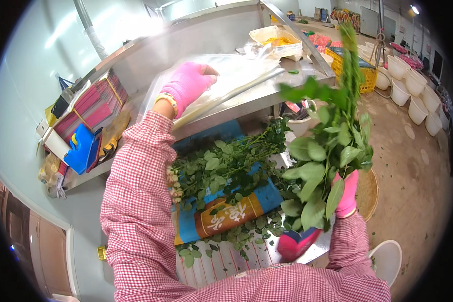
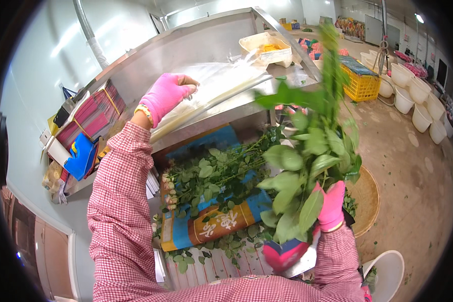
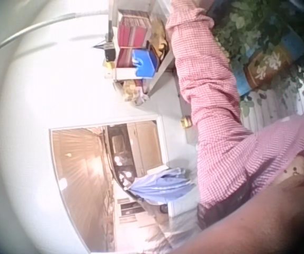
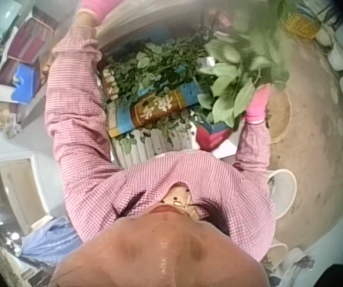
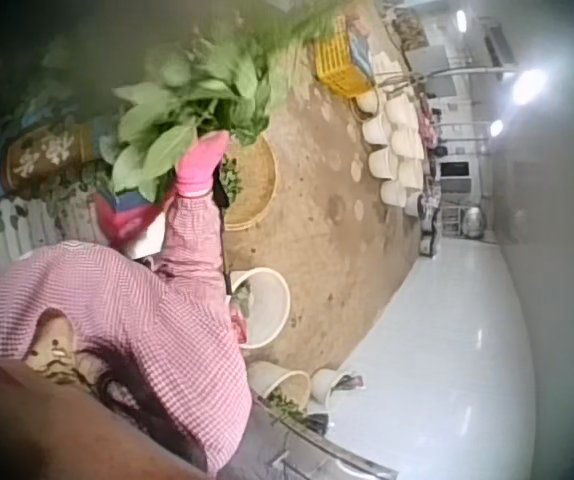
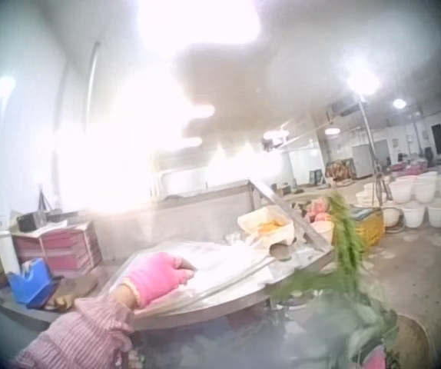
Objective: The person arranges pink roses and green leafy stems into a pink and white cardboard box. They use a handheld stapler to secure the box flaps and a black strap to bundle the stems. The person also places a bundle of green stems into a clear plastic bag and sets it into a white bucket.
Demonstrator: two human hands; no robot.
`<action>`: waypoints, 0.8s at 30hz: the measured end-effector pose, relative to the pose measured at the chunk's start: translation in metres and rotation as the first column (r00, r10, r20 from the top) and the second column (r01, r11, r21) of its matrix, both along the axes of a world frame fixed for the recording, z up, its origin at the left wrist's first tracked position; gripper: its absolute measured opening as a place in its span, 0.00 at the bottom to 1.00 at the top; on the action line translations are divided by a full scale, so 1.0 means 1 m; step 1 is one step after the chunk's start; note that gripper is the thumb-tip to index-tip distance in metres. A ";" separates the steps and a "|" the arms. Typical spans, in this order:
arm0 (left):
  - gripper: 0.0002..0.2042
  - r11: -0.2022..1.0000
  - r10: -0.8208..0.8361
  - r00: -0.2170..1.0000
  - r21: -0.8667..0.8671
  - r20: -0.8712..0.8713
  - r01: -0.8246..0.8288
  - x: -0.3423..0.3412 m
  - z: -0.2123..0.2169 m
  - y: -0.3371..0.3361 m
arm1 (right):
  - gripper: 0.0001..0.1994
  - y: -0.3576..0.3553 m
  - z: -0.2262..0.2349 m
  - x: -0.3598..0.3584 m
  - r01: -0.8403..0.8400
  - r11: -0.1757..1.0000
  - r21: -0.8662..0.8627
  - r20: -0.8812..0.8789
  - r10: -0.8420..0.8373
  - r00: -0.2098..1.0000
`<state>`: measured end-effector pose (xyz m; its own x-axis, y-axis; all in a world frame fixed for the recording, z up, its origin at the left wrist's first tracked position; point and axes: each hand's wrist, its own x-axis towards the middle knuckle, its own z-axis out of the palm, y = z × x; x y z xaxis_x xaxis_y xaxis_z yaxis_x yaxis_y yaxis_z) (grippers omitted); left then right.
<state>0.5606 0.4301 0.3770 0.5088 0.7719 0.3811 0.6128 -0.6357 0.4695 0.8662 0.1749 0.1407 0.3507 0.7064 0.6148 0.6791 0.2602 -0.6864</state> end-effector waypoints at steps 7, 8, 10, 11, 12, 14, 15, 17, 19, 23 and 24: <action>0.13 0.934 0.289 0.957 -0.213 -0.013 -0.285 0.016 0.020 -0.024 | 0.23 0.014 0.142 -0.035 -0.331 0.930 -0.159 0.295 0.365 0.883; 0.12 0.931 0.251 0.956 -0.309 0.151 -0.195 0.020 0.019 -0.020 | 0.24 0.017 0.153 -0.033 -0.374 0.907 -0.194 0.315 0.419 0.852; 0.12 0.895 0.222 0.860 -0.445 0.460 0.007 0.013 0.003 0.006 | 0.26 0.021 0.152 -0.027 -0.392 0.885 -0.252 0.277 0.454 0.847; 0.11 0.868 0.169 0.829 -0.479 0.532 0.131 -0.004 0.000 0.022 | 0.26 0.026 0.147 -0.028 -0.421 0.864 -0.275 0.250 0.487 0.837; 0.10 0.818 0.118 0.786 -0.508 0.607 0.270 -0.014 -0.005 0.042 | 0.27 0.031 0.139 -0.021 -0.382 0.869 -0.314 0.219 0.458 0.861; 0.10 0.845 0.080 0.769 -0.452 0.635 0.285 -0.002 -0.004 0.044 | 0.29 0.035 0.127 0.004 -0.270 0.877 -0.398 0.173 0.360 0.917; 0.10 0.931 0.227 0.774 -0.364 0.591 0.005 0.035 0.013 -0.021 | 0.31 0.033 0.137 0.013 -0.150 0.818 -0.555 0.190 0.300 0.935; 0.10 0.997 0.077 0.830 -0.055 0.553 -0.055 0.027 0.005 -0.023 | 0.33 0.021 0.135 -0.004 -0.283 0.870 -0.404 0.246 0.402 0.882; 0.10 0.918 0.033 0.919 0.351 0.393 -0.183 0.027 0.003 -0.030 | 0.33 0.015 0.147 -0.023 -0.545 0.772 -0.327 0.056 0.591 0.805; 0.10 0.556 0.029 0.991 0.826 -0.131 0.093 0.054 0.013 -0.073 | 0.33 0.044 0.165 -0.014 -0.207 0.770 -0.603 0.176 0.382 0.907; 0.09 0.565 -0.019 0.991 0.817 -0.131 0.119 0.066 0.004 -0.080 | 0.33 0.036 0.158 -0.018 -0.222 0.841 -0.494 0.266 0.389 0.882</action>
<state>0.6262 0.3500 0.3811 0.6184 0.1116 0.7779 0.5592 -0.7580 -0.3358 0.8478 0.2108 0.2983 -0.1025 0.9619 0.2536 0.8265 0.2242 -0.5164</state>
